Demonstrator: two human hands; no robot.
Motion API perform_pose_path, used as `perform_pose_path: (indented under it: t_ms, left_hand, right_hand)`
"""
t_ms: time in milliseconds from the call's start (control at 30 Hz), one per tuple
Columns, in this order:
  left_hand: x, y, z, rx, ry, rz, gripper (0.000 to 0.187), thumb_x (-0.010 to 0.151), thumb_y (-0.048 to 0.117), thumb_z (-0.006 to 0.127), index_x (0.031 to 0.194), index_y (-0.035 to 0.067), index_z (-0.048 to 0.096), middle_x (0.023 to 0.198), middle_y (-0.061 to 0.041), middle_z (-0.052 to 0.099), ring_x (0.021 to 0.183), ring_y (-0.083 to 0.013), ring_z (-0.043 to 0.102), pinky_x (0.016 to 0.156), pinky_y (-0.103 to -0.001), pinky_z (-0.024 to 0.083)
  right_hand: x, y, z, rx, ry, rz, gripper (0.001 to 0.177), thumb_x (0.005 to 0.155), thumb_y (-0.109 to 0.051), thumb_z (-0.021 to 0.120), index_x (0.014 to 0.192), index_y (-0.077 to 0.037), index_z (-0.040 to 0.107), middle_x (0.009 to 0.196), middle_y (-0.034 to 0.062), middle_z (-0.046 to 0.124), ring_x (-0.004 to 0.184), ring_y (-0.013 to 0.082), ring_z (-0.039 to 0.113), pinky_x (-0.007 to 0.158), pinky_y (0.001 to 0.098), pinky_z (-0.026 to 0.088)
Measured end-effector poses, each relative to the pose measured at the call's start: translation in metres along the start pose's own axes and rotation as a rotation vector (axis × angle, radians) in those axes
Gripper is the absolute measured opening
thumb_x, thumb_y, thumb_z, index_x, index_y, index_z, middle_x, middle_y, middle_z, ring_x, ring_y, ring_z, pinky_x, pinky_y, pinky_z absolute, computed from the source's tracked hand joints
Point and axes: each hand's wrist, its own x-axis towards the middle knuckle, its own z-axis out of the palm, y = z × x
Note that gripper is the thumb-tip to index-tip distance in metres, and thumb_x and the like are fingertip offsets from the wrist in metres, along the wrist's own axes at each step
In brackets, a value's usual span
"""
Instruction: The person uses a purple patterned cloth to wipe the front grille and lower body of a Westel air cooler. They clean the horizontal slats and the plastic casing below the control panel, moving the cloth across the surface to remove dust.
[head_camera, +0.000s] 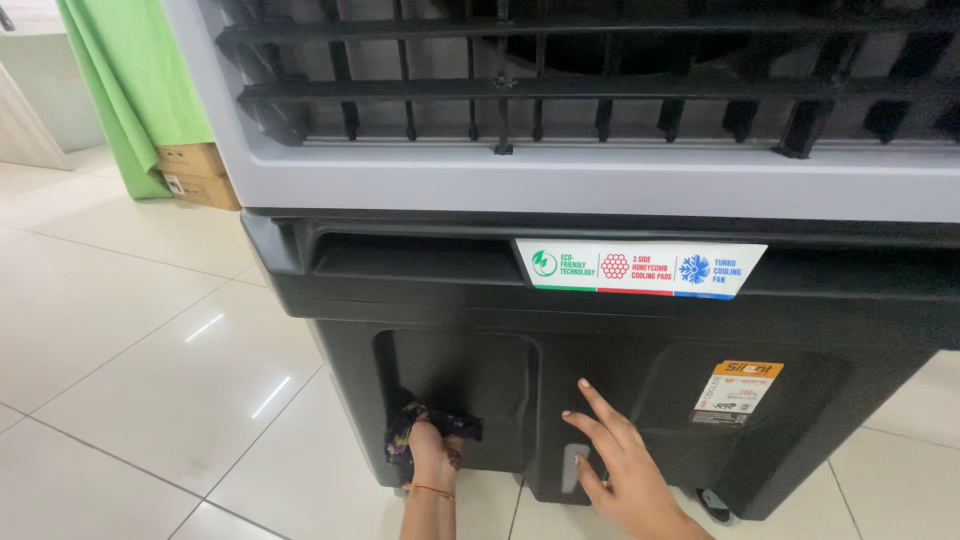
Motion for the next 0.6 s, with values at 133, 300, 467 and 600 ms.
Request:
perform_pose_path:
  t_ms: [133, 300, 467, 600]
  left_hand:
    - [-0.067, 0.005, 0.052, 0.485, -0.069, 0.472, 0.032, 0.115, 0.025, 0.045, 0.121, -0.006, 0.052, 0.113, -0.019, 0.050, 0.098, -0.0364, 0.045, 0.082, -0.054, 0.029]
    - [-0.158, -0.015, 0.089, 1.259, -0.306, 1.490, 0.047, 0.097, 0.010, 0.055, 0.137, -0.015, 0.047, 0.149, -0.037, 0.041, 0.139, -0.0494, 0.036, 0.113, -0.051, 0.030]
    - [-0.204, -0.042, 0.093, 1.546, -0.441, 1.354, 0.045, 0.083, 0.005, 0.061, 0.128, -0.003, 0.060, 0.137, -0.023, 0.054, 0.133, -0.0446, 0.044, 0.114, -0.054, 0.029]
    - [-0.185, -0.041, 0.066, 1.531, -0.493, 1.217, 0.042, 0.080, 0.003, 0.062, 0.121, -0.001, 0.064, 0.136, -0.023, 0.056, 0.121, -0.0398, 0.052, 0.105, -0.046, 0.040]
  right_hand:
    - [0.008, -0.014, 0.003, 0.023, 0.015, -0.116, 0.053, 0.081, -0.009, 0.070, 0.133, -0.012, 0.059, 0.165, 0.0145, 0.027, 0.145, 0.0404, 0.036, 0.112, 0.0497, 0.034]
    - [0.021, -0.029, -0.005, 0.062, 0.066, -0.208, 0.051, 0.084, -0.010, 0.070, 0.134, -0.010, 0.058, 0.163, 0.0181, 0.030, 0.143, 0.0401, 0.040, 0.112, 0.0492, 0.036]
    - [0.021, -0.019, -0.008, 0.043, 0.259, -0.282, 0.048, 0.084, -0.010, 0.069, 0.131, -0.010, 0.061, 0.161, 0.0174, 0.038, 0.143, 0.0391, 0.042, 0.113, 0.0487, 0.036]
    - [0.020, 0.004, 0.002, -0.087, 0.182, -0.249, 0.043, 0.086, -0.015, 0.073, 0.128, -0.015, 0.065, 0.158, 0.0133, 0.043, 0.151, 0.0395, 0.035, 0.114, 0.0505, 0.033]
